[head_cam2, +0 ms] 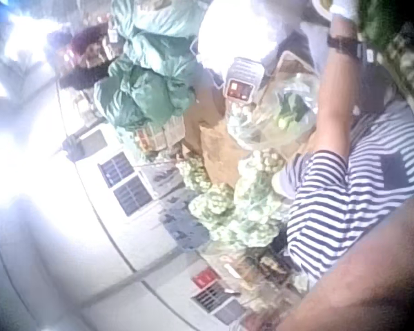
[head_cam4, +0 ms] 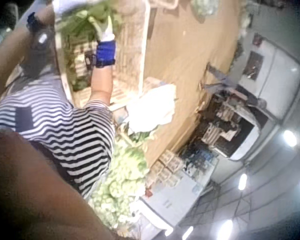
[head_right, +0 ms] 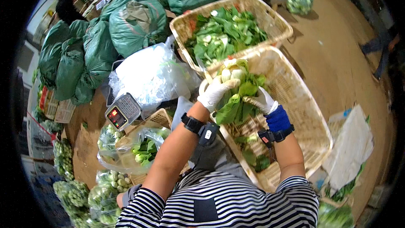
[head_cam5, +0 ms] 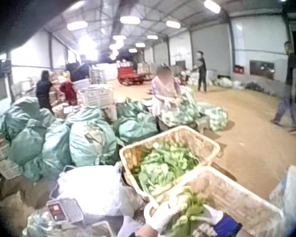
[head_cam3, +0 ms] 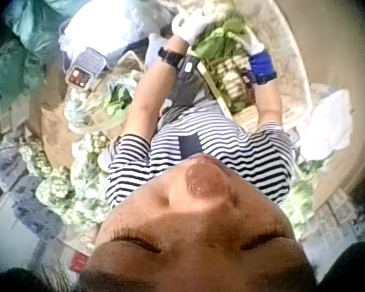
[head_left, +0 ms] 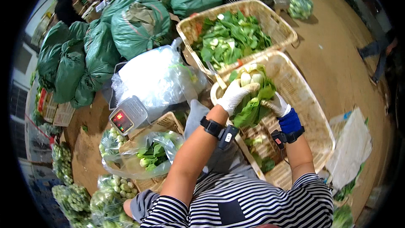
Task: The person picks up bok choy from a basket, trims the base of each piece with a knife, and places the trimmed vegetables into a plastic bag on a digital scale.
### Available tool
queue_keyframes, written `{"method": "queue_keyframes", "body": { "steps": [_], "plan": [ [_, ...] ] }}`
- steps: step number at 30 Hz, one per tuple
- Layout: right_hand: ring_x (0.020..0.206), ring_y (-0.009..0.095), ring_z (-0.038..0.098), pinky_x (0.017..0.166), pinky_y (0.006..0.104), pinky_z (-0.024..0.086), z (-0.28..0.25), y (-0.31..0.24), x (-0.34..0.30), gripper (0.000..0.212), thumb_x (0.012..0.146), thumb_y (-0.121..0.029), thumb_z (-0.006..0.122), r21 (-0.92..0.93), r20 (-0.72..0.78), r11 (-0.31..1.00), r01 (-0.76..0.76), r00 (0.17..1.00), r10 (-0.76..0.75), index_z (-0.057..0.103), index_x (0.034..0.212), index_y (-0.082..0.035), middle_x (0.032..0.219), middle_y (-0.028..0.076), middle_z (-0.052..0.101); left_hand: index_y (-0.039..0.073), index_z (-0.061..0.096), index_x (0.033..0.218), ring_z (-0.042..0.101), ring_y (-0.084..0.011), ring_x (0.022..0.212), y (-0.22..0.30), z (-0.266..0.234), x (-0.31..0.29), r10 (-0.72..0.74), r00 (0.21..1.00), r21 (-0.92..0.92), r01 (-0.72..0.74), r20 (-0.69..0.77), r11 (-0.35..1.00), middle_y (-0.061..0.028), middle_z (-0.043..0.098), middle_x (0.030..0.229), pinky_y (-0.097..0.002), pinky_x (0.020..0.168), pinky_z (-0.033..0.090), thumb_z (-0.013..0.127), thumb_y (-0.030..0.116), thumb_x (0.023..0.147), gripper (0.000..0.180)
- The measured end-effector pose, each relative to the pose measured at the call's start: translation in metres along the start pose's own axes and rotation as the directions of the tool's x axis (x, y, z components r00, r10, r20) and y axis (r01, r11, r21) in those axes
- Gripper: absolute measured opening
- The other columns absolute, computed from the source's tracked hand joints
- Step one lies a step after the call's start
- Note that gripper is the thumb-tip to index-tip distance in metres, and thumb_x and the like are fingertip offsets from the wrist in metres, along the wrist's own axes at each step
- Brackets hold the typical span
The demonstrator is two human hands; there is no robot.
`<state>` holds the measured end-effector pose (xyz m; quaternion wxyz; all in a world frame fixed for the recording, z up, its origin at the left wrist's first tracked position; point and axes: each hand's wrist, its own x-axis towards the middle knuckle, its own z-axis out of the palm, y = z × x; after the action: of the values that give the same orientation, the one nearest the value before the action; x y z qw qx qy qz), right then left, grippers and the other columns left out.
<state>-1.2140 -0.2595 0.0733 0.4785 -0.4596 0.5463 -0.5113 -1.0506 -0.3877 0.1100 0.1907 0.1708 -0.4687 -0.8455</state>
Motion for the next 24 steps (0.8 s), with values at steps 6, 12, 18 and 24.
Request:
{"method": "queue_keyframes", "body": {
  "steps": [6, 12, 18, 24],
  "plan": [
    [0.088, 0.011, 0.054, 0.076, 0.0247, 0.045, 0.017, -0.032, 0.11, 0.046, 0.084, -0.035, 0.063, 0.068, -0.165, 0.998, 0.013, 0.986, -0.001, 0.055, 0.112, 0.002, 0.1, 0.003, 0.06, -0.001, 0.054, 0.11, 0.059, -0.011, 0.082, 0.019, -0.046, 0.027, 0.323, 0.847, 0.118, -0.302, -0.422, 0.946, -0.0044, 0.062, 0.097, -0.0249, 0.073, 0.047, 0.075, 0.023, 0.074, 0.047],
    [0.078, 0.014, 0.059, 0.071, 0.0245, 0.047, 0.0, -0.05, 0.208, 0.043, 0.085, -0.033, 0.062, -0.012, -0.138, 0.992, -0.123, 0.983, 0.12, 0.056, 0.108, 0.002, 0.093, 0.007, 0.063, -0.001, 0.053, 0.108, 0.059, -0.0104, 0.08, -0.01, -0.088, 0.037, 0.397, 0.791, 0.014, -0.442, -0.466, 0.897, -0.0044, 0.062, 0.096, -0.024, 0.072, 0.048, 0.075, 0.019, 0.074, 0.045],
    [0.128, 0.026, 0.032, 0.105, 0.0337, 0.028, 0.01, -0.01, 0.172, 0.082, 0.083, -0.044, 0.061, -0.174, 0.176, 0.97, -0.17, 0.964, 0.2, 0.02, 0.141, -0.002, 0.141, 0.015, 0.031, 0.0, 0.051, 0.111, 0.059, -0.0114, 0.081, -0.008, -0.1, 0.041, 0.298, 0.799, 0.029, -0.333, -0.522, 0.942, -0.0057, 0.061, 0.096, -0.024, 0.071, 0.048, 0.075, 0.019, 0.073, 0.049],
    [0.106, 0.015, 0.049, 0.09, 0.0275, 0.041, 0.034, 0.004, 0.119, 0.058, 0.079, -0.022, 0.067, 0.28, -0.02, 0.956, -0.093, 0.995, 0.102, 0.041, 0.126, 0.0, 0.116, 0.006, 0.053, -0.004, 0.026, 0.137, 0.041, -0.0198, 0.12, 0.009, -0.081, 0.026, 0.579, 0.802, 0.375, -0.497, -0.147, 0.783, -0.0149, 0.042, 0.131, -0.0293, 0.1, 0.032, 0.073, 0.023, 0.074, 0.083]
  ]
}}
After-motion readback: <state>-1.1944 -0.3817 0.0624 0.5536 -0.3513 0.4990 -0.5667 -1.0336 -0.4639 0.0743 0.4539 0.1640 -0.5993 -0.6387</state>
